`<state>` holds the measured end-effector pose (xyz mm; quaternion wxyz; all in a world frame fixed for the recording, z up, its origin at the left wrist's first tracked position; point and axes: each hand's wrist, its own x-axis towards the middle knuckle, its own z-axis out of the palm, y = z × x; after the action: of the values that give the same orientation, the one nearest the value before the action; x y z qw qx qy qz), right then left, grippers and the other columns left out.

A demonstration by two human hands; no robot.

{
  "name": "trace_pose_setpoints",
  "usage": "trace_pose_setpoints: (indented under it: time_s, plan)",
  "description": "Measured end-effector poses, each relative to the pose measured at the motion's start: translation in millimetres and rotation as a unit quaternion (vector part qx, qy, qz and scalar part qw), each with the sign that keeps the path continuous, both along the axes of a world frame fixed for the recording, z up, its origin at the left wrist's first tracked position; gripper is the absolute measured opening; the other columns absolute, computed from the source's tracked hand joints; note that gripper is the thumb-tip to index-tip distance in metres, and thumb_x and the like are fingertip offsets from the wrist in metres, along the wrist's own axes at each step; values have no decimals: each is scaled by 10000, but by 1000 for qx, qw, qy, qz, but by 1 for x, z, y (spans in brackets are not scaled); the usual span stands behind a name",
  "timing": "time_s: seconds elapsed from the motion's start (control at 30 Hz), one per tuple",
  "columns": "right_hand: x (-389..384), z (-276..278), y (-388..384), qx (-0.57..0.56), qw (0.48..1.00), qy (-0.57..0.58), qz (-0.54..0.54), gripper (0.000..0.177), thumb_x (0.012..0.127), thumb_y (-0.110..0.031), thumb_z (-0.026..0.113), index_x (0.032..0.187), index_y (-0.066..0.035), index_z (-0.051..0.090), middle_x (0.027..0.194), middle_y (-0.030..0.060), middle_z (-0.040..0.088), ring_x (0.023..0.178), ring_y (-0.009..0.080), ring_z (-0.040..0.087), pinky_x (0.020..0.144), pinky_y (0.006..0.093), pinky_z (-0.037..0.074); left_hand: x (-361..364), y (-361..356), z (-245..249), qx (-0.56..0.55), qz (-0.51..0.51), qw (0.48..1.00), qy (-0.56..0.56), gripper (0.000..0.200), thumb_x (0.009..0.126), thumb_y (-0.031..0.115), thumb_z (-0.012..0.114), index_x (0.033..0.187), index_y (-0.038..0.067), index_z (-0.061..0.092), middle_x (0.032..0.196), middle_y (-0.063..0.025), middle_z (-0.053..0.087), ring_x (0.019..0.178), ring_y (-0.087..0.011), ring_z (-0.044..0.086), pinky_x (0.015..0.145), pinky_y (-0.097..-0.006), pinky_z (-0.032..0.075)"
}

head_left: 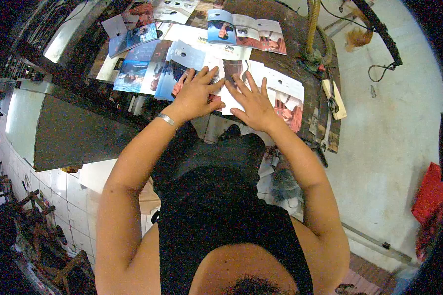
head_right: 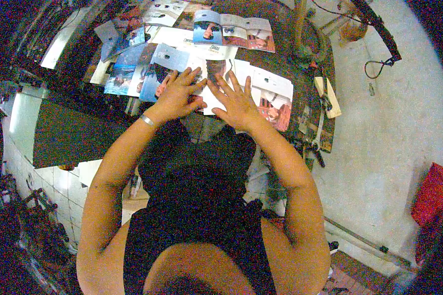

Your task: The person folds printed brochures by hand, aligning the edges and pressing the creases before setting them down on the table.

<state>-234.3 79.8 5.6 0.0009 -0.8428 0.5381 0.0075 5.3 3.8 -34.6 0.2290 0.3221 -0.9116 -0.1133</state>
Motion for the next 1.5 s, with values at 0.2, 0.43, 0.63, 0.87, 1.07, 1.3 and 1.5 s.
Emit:
trace_pose_setpoints:
  time_s: [0.2, 0.43, 0.63, 0.87, 1.07, 1.3, 1.5]
  plan:
    - [0, -4, 0, -2, 1000, -5, 0, 867, 992, -487, 622, 1717, -260, 204, 1777, 126, 184, 1622, 460, 114, 1228, 776, 55, 0, 0, 1, -4, -3, 1000, 4, 721, 873, 519, 779, 1465, 136, 628, 1609, -197, 488, 1496, -476, 407, 1217, -693, 243]
    - [-3, -6, -1, -6, 1000, -20, 5, 869, 996, -486, 621, 1719, -264, 194, 1780, 125, 177, 1623, 461, 113, 1228, 774, 45, -1, -1, 0, 1, -2, 1000, -4, 743, 871, 509, 780, 1485, 128, 605, 1583, -160, 534, 1497, -476, 405, 1219, -696, 238]
    - [-5, -10, -1, -20, 999, -24, 12, 870, 993, -481, 632, 1717, -268, 200, 1780, 119, 179, 1622, 465, 113, 1227, 778, 30, -1, -1, -1, 28, -6, 1000, -9, 761, 867, 500, 790, 1487, 106, 593, 1599, -170, 515, 1527, -469, 368, 1242, -692, 197]
    - [-2, -4, -2, 2, 1000, -13, 9, 873, 991, -482, 634, 1716, -258, 203, 1778, 127, 178, 1617, 478, 114, 1221, 785, 32, 1, 0, 7, 60, -10, 998, -12, 765, 872, 494, 794, 1496, 109, 577, 1615, -177, 493, 1548, -461, 340, 1262, -681, 150]
    - [-2, -5, -2, 0, 1000, -8, 11, 866, 995, -477, 628, 1714, -244, 207, 1780, 129, 164, 1616, 482, 112, 1216, 792, 28, 1, -2, 7, 71, -11, 997, -34, 783, 895, 533, 772, 1525, 127, 548, 1649, -174, 450, 1568, -464, 301, 1265, -688, 123]
    - [0, 1, -2, 10, 1000, 5, 10, 861, 996, -464, 631, 1713, -238, 211, 1780, 127, 165, 1618, 472, 111, 1217, 792, 29, 1, -3, 2, 70, -14, 997, -7, 760, 871, 477, 793, 1494, 100, 576, 1628, -196, 471, 1557, -460, 326, 1266, -677, 132]
    - [0, -2, -3, 15, 1000, -1, 4, 868, 988, -454, 642, 1713, -246, 213, 1781, 118, 168, 1622, 461, 107, 1218, 793, 48, 0, -3, 2, 71, -14, 997, -7, 762, 864, 481, 797, 1491, 105, 582, 1611, -196, 489, 1553, -457, 335, 1266, -676, 136]
